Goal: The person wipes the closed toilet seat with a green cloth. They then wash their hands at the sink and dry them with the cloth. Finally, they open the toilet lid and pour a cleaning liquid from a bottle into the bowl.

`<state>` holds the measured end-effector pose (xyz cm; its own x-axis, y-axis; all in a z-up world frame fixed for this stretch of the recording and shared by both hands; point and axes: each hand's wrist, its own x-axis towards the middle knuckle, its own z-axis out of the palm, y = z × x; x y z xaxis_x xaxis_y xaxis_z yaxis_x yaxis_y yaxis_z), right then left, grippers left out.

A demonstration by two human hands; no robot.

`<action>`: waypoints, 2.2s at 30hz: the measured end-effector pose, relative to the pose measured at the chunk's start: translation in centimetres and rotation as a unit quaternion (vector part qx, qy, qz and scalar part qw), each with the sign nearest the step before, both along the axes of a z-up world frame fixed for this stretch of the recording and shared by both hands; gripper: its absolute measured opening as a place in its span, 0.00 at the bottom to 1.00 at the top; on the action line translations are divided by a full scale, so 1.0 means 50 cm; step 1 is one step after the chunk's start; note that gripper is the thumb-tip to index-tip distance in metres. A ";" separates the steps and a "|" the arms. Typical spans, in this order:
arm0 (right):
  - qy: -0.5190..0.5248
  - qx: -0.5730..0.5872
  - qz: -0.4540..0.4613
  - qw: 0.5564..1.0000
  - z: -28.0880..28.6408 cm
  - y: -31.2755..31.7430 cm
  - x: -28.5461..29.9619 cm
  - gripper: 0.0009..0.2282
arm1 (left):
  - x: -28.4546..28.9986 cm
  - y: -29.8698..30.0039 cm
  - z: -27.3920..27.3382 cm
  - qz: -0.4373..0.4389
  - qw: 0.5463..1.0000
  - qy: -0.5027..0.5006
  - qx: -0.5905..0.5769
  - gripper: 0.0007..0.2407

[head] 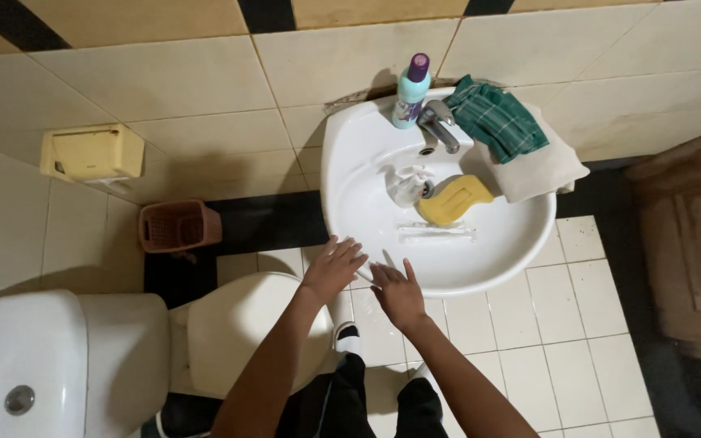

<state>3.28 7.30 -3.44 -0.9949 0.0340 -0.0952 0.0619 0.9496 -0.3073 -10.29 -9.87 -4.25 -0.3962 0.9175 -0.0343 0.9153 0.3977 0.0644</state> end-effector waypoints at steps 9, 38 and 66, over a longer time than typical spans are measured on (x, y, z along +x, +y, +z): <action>0.023 0.011 -0.004 1.000 -0.022 -0.031 -0.048 0.26 | -0.047 0.004 -0.027 -0.019 0.998 0.066 0.004 0.20; 0.072 0.002 -0.007 0.997 -0.023 -0.042 -0.062 0.21 | -0.074 0.005 0.050 -0.111 0.984 0.136 -0.022 0.13; 0.035 0.006 -0.015 0.999 0.009 -0.042 -0.070 0.22 | -0.069 0.004 0.025 -0.085 0.994 0.067 -0.034 0.18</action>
